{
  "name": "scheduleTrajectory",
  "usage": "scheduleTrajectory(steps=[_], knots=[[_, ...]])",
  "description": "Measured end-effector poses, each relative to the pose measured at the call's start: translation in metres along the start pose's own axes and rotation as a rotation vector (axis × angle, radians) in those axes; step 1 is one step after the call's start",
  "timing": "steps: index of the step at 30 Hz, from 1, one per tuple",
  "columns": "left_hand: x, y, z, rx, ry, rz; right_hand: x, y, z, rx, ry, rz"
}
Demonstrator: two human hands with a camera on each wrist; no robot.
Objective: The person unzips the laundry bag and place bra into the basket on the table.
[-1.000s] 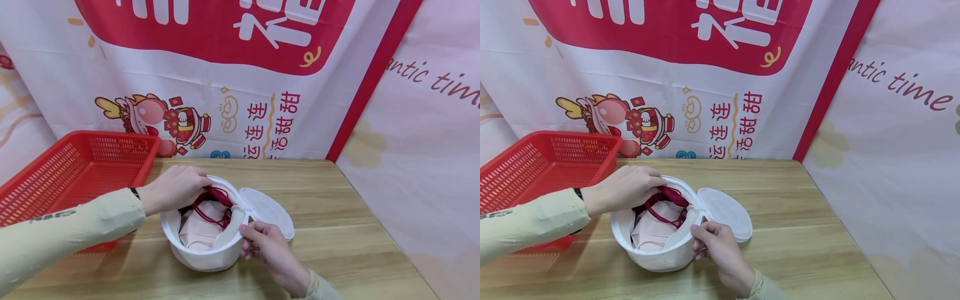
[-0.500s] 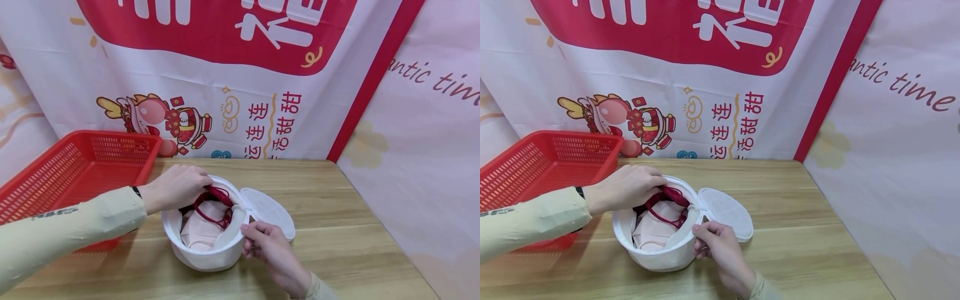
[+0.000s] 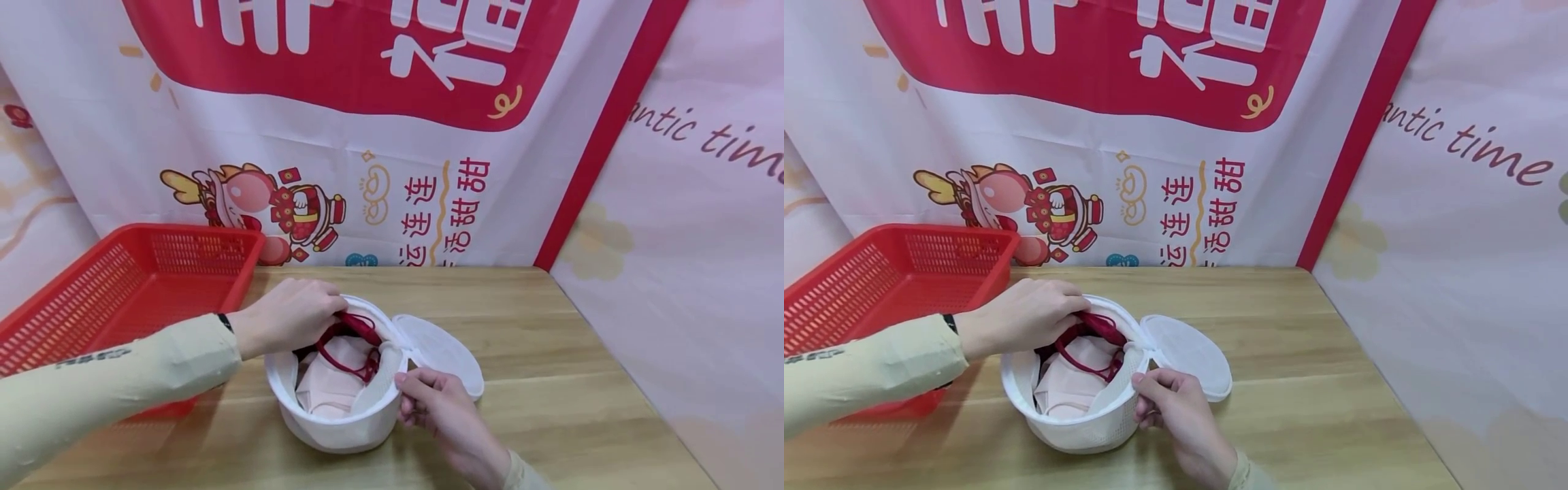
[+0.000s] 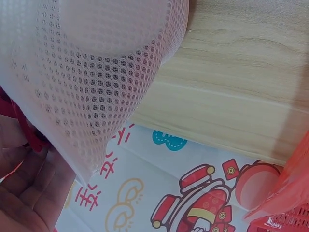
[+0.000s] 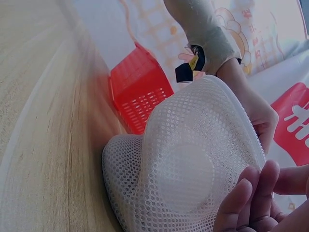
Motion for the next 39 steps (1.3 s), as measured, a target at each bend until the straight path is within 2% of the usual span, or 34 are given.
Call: scheduleTrajectory(steps=[18, 23, 27, 32, 39], knots=[[0.0, 0.001, -0.001, -0.004, 0.001, -0.01, 0.001, -0.001, -0.001, 0.012, 0.026, 0.022], [0.002, 0.001, -0.005, -0.022, 0.061, -0.007, 0.0, -0.001, 0.0, 0.015, 0.024, 0.038], [0.013, 0.0, -0.008, -0.049, 0.111, -0.051, -0.001, -0.002, 0.0, 0.017, 0.027, 0.049], [0.031, 0.0, -0.009, -0.054, 0.087, -0.121, -0.003, -0.002, 0.001, 0.029, 0.022, 0.063], [0.038, -0.002, -0.008, -0.056, 0.058, -0.121, -0.004, -0.002, 0.004, 0.036, 0.004, 0.062]])
Point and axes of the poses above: each hand's wrist, its own y-axis towards the middle knuckle, its own x-axis out of the back of the hand, z = x × y, the point moved 4 cm from there along y, towards the middle knuckle, and after that the axes turned 9 degrees about z, right-handed, at the moved point
